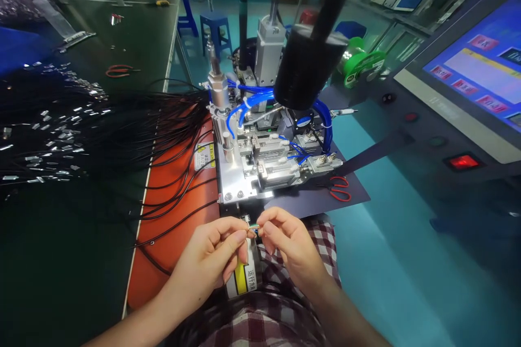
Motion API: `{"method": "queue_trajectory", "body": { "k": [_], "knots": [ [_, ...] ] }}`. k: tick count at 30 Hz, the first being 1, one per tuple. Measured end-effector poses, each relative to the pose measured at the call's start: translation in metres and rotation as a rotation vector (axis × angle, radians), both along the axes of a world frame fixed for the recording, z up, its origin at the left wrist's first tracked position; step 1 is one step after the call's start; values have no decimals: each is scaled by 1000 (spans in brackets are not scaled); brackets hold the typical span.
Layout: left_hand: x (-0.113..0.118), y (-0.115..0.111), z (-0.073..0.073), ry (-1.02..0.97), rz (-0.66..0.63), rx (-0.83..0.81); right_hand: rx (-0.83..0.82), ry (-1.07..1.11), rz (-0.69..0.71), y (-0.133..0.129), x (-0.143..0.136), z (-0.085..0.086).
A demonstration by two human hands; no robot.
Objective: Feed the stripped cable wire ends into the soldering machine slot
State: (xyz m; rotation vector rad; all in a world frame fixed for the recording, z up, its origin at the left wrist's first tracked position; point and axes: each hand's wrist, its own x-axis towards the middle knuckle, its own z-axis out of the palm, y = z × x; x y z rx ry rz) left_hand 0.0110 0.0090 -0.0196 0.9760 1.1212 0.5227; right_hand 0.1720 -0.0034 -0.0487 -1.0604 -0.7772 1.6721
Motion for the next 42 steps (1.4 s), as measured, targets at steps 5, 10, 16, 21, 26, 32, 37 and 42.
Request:
{"method": "queue_trajectory", "body": {
  "k": [5, 10, 16, 21, 26, 32, 37, 42],
  "knots": [
    [0, -1, 1, -38, -6, 17, -17, 23, 10, 1, -2, -3],
    [0, -2, 2, -35, 2, 33, 0, -13, -18, 0, -4, -3],
    [4, -4, 5, 19, 41, 92, 15, -77, -62, -8, -3, 0],
    [4, -7, 4, 13, 49, 109, 15, -59, -74, -10, -7, 0],
    [0, -5, 5, -18, -2, 81, 56, -52, 16, -7, -7, -3],
    [-1, -1, 9, -115, -79, -21, 315, -191, 219, 11, 16, 6],
    [-1, -2, 8, -98, -88, -25, 420, -301, 285, 25, 39, 19],
    [-1, -2, 8, -124, -79, -41, 258, -227, 240, 12, 35, 7]
  ]
}}
